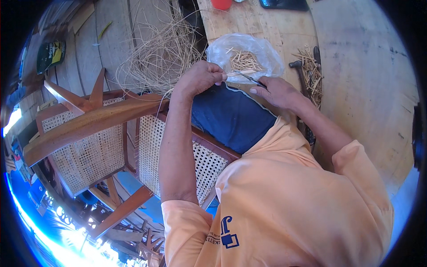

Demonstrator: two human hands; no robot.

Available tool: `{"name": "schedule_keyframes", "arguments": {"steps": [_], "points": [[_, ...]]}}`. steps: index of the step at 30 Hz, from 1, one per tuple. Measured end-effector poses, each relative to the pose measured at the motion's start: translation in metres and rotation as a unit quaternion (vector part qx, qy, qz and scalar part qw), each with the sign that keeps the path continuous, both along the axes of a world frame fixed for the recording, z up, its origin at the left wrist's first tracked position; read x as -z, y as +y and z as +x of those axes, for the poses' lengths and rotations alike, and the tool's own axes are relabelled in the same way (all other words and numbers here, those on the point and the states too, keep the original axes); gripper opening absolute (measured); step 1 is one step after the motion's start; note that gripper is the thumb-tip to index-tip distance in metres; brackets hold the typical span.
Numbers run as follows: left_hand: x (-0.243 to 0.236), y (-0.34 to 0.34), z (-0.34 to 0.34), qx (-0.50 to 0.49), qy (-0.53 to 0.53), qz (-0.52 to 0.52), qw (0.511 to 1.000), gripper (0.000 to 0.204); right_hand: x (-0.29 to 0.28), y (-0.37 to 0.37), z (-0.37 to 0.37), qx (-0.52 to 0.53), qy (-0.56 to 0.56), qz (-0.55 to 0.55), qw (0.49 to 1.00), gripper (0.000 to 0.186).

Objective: Caning the seat of a wooden chair by weaving and trimming cane strips.

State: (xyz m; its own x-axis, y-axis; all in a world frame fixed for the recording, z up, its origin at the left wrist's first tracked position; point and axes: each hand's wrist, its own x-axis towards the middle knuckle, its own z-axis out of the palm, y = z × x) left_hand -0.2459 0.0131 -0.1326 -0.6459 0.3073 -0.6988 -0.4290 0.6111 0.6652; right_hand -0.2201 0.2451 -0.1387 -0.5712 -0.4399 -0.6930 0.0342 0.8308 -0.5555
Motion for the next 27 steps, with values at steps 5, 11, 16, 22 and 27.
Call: {"name": "schedule_keyframes", "arguments": {"steps": [5, 11, 16, 22, 27], "points": [[0.003, 0.003, -0.005, 0.018, -0.008, -0.006, 1.0, 0.015, 0.002, 0.002, 0.001, 0.008, -0.014, 0.011, 1.0, 0.052], [0.024, 0.013, -0.019, 0.051, -0.02, -0.006, 0.998, 0.019, 0.023, 0.012, 0.005, 0.055, 0.004, -0.006, 0.998, 0.048], [0.043, 0.014, -0.017, 0.056, -0.033, -0.026, 0.998, 0.021, 0.027, 0.016, 0.001, 0.048, -0.018, 0.0, 0.999, 0.047], [-0.002, 0.02, 0.003, 0.115, 0.02, -0.042, 0.992, 0.021, 0.009, 0.011, 0.007, 0.13, -0.023, -0.126, 0.983, 0.028], [-0.011, 0.031, 0.015, 0.094, 0.026, -0.029, 0.995, 0.021, 0.005, -0.003, 0.007, 0.134, -0.036, -0.18, 0.974, 0.015]]}}
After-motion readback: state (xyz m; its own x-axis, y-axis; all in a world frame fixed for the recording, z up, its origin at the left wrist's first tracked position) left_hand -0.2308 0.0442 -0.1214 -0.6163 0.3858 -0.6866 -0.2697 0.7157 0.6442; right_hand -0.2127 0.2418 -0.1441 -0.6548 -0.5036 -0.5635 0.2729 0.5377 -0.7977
